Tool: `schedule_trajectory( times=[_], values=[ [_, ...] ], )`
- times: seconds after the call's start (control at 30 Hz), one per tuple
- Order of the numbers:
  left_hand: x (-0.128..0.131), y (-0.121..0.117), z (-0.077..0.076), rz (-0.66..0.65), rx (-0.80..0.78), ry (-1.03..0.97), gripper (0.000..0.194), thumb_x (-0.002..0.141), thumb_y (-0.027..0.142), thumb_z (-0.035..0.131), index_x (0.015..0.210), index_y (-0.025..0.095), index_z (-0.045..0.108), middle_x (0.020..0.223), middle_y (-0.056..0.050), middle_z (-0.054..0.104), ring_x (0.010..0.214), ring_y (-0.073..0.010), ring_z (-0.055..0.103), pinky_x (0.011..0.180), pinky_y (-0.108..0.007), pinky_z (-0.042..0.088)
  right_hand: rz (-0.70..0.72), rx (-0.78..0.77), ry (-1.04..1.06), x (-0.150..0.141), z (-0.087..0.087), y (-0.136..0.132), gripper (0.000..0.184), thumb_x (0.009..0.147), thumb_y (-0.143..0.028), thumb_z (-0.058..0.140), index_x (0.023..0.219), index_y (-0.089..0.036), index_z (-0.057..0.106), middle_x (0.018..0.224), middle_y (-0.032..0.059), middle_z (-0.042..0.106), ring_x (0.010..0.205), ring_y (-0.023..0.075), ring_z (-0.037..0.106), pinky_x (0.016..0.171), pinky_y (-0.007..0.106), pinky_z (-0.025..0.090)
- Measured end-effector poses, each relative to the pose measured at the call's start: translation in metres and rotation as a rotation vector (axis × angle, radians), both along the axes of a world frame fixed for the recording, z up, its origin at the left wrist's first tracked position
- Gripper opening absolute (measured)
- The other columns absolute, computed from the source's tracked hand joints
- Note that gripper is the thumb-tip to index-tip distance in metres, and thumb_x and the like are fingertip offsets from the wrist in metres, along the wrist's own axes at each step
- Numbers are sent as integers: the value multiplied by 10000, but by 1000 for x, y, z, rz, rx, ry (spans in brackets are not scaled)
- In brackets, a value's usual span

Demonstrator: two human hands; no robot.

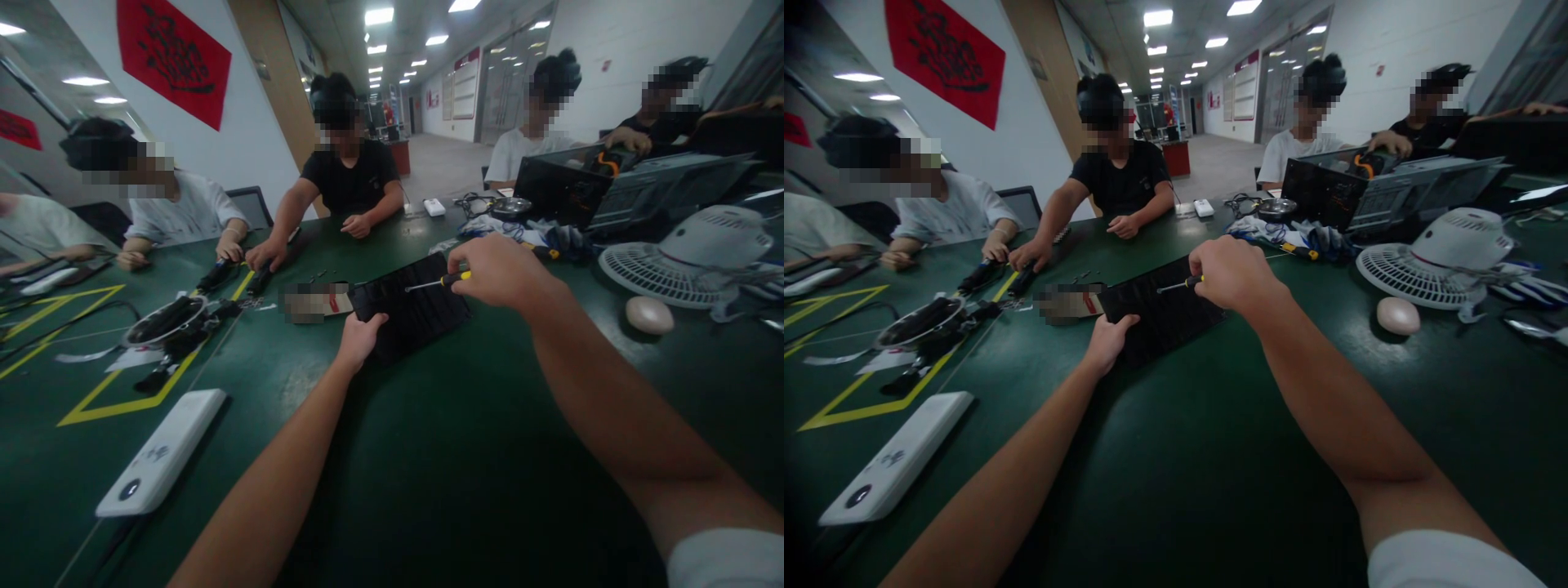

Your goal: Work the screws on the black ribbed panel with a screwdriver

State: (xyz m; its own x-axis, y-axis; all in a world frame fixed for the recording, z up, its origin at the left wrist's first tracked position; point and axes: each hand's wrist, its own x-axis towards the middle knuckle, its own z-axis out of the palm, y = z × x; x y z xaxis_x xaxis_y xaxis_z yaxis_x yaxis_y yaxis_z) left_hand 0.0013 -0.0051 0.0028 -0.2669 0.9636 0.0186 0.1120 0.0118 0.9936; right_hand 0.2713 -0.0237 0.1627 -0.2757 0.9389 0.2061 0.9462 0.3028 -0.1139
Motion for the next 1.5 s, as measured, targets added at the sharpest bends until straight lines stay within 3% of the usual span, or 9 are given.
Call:
schedule_trajectory(
  times=[0.83,1.23,1.5],
  values=[
    [0,-1,1,-10,-14,-30,359,625,394,872,903,197,757,879,-77,786,861,-296,755,882,-430,605,-38,-26,10,7,7,0,267,905,-340,767,1131,-272,894,1194,124,845,1133,377,756,866,468,591],
    [-1,1,-2,-8,9,-13,347,641,401,865,897,187,770,869,-76,790,859,-296,762,892,-430,612,-7,-1,20,3,3,0,272,914,-364,748,1128,-277,892,1165,121,844,1125,378,754,868,478,577],
    [-2,0,-1,4,-9,16,347,644,401,868,895,180,776,877,-84,801,851,-294,764,864,-422,615,-40,-100,-53,3,9,-4,302,944,-432,712,1111,-272,906,1141,144,849,1103,380,767,888,481,588]
  ],
)
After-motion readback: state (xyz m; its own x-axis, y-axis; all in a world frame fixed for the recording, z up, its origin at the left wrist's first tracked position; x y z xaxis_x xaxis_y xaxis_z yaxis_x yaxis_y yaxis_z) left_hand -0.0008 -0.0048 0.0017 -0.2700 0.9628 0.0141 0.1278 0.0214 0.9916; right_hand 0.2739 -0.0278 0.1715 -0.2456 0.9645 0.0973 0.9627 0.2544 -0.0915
